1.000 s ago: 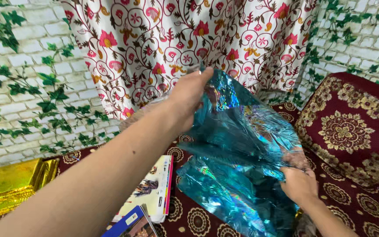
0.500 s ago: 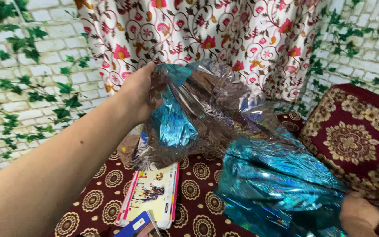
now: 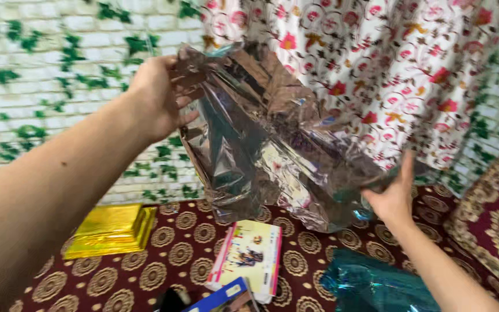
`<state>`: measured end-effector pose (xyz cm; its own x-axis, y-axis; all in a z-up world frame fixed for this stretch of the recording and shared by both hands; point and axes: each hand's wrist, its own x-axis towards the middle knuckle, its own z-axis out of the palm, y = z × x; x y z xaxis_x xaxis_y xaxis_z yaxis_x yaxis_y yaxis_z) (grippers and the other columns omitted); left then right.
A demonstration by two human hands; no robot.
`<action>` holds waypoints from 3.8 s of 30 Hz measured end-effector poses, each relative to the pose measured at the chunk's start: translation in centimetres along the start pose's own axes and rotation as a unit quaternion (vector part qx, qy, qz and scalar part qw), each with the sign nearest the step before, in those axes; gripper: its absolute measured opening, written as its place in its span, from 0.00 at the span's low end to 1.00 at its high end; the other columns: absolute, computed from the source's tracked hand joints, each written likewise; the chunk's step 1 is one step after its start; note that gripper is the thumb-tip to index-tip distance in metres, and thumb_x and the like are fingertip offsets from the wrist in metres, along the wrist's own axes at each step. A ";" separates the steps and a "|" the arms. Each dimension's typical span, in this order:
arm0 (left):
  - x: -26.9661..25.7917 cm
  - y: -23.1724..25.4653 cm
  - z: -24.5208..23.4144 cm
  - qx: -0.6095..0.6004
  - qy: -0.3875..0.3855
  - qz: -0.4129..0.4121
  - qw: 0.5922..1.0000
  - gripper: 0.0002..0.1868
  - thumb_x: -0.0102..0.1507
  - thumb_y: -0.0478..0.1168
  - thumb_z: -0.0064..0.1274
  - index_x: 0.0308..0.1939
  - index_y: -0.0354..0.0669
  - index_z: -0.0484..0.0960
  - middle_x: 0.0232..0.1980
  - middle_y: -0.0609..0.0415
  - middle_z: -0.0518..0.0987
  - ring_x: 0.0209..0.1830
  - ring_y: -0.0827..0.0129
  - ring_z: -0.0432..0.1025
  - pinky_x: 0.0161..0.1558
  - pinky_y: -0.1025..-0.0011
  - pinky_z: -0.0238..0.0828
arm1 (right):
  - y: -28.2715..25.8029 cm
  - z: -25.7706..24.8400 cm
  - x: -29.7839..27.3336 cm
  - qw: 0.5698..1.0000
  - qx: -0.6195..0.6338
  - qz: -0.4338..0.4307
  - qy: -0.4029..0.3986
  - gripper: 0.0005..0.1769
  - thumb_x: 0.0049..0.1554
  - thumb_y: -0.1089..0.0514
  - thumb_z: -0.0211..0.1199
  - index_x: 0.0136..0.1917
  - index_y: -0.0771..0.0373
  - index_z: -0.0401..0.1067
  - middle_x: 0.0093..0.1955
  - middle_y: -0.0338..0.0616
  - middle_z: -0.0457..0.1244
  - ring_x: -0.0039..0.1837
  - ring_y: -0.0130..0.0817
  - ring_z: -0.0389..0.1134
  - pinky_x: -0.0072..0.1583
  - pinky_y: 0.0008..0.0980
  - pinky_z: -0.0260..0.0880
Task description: The person wraps a book with gold holographic paper, folds the edges, and secures them with tape. They then place the wrapped book aside and begin wrapping another book with teal holographic paper, folding and taping the edges.
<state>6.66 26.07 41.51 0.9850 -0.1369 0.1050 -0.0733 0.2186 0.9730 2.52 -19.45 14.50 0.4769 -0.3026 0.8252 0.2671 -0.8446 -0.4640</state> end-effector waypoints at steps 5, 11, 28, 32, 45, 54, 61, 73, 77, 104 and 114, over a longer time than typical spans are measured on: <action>-5.8 4.9 -8.1 -0.007 0.064 0.033 0.997 0.20 0.70 0.49 0.25 0.42 0.54 0.76 0.52 0.59 0.81 0.59 0.64 0.73 0.66 0.48 0.59 | -8.5 7.3 0.9 0.957 0.100 -0.029 -0.271 0.31 0.46 0.57 0.73 0.62 0.61 0.68 0.76 0.52 0.57 0.72 0.47 0.64 0.67 0.42 0.66; -12.2 8.3 -21.6 0.013 0.154 0.070 0.985 0.20 0.71 0.52 0.27 0.45 0.55 0.77 0.52 0.61 0.81 0.59 0.67 0.73 0.65 0.52 0.62 | -20.7 13.8 0.9 0.968 0.027 -0.204 -0.142 0.08 0.50 0.55 0.69 0.44 0.57 0.80 0.67 0.54 0.67 0.65 0.47 0.69 0.61 0.42 0.72; -40.0 -0.1 -64.0 -0.137 0.531 -0.013 0.836 0.16 0.72 0.50 0.30 0.42 0.56 0.76 0.40 0.60 0.76 0.42 0.66 0.67 0.50 0.52 0.64 | -52.2 24.4 -9.1 0.927 0.218 -0.223 -0.209 0.20 0.55 0.60 0.62 0.60 0.65 0.74 0.54 0.54 0.70 0.55 0.46 0.73 0.56 0.43 0.72; -46.1 -0.7 -64.4 -0.153 0.601 -0.023 0.784 0.15 0.72 0.49 0.30 0.44 0.51 0.73 0.43 0.57 0.80 0.44 0.66 0.73 0.49 0.53 0.66 | -56.6 25.5 -11.8 0.911 0.216 -0.276 -0.219 0.21 0.52 0.59 0.63 0.58 0.66 0.74 0.54 0.57 0.69 0.53 0.51 0.72 0.54 0.45 0.70; -50.4 -0.9 -68.3 -0.238 0.642 0.157 0.712 0.06 0.69 0.45 0.46 0.40 0.50 0.75 0.33 0.61 0.78 0.29 0.73 0.72 0.27 0.70 0.62 | -64.0 29.9 -7.6 0.891 0.122 -0.338 -0.277 0.15 0.51 0.53 0.67 0.49 0.61 0.82 0.44 0.52 0.72 0.46 0.48 0.75 0.53 0.42 0.74; -46.9 -6.6 -64.4 -0.250 0.695 0.178 0.651 0.07 0.67 0.42 0.50 0.37 0.44 0.75 0.30 0.57 0.80 0.23 0.74 0.69 0.22 0.73 0.58 | -60.5 30.2 -13.4 0.897 0.179 -0.250 -0.318 0.16 0.52 0.58 0.63 0.54 0.62 0.78 0.49 0.53 0.72 0.51 0.48 0.74 0.55 0.43 0.73; -45.8 -12.1 -63.8 -0.215 0.708 0.141 0.658 0.07 0.65 0.43 0.54 0.37 0.44 0.77 0.33 0.58 0.84 0.27 0.74 0.78 0.22 0.75 0.61 | -56.9 33.7 -18.6 0.858 0.234 -0.229 -0.396 0.24 0.50 0.61 0.60 0.60 0.65 0.61 0.53 0.58 0.67 0.57 0.56 0.69 0.58 0.47 0.68; -47.1 -17.6 -66.7 -0.178 0.677 0.084 0.709 0.05 0.65 0.40 0.56 0.39 0.44 0.81 0.40 0.59 0.83 0.35 0.73 0.80 0.35 0.71 0.80 | -57.3 40.1 -27.3 0.812 0.227 -0.363 -0.395 0.39 0.52 0.53 0.64 0.74 0.67 0.59 0.81 0.55 0.51 0.76 0.55 0.57 0.72 0.45 0.58; -47.7 -19.0 -67.3 -0.135 0.674 0.060 0.724 0.09 0.69 0.46 0.55 0.43 0.45 0.80 0.40 0.57 0.81 0.35 0.72 0.75 0.31 0.73 0.66 | -58.9 40.1 -29.7 0.809 0.189 -0.390 -0.397 0.45 0.54 0.51 0.64 0.78 0.69 0.52 0.84 0.55 0.42 0.79 0.56 0.53 0.74 0.49 0.55; -62.6 -45.7 -73.8 -0.186 0.712 -0.101 0.670 0.19 0.68 0.47 0.45 0.59 0.43 0.75 0.50 0.50 0.77 0.46 0.60 0.72 0.46 0.57 0.72 | -50.7 40.4 -50.3 0.506 0.001 -0.461 -0.729 0.47 0.58 0.49 0.61 0.81 0.61 0.39 0.85 0.46 0.36 0.82 0.46 0.44 0.78 0.48 0.43; -57.2 -50.9 -71.7 -0.311 0.676 -0.166 0.647 0.25 0.69 0.57 0.39 0.58 0.41 0.70 0.56 0.39 0.74 0.58 0.45 0.70 0.56 0.40 0.73 | -49.0 40.3 -53.8 0.461 -0.120 -0.411 -0.777 0.50 0.63 0.42 0.54 0.84 0.56 0.28 0.88 0.38 0.27 0.87 0.34 0.30 0.82 0.52 0.32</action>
<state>-34.79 92.11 -28.71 0.1980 0.6020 -0.7736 -0.1587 0.7985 0.5807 -2.47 56.02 -20.09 0.3716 0.6883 -0.6230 0.8814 -0.4723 0.0040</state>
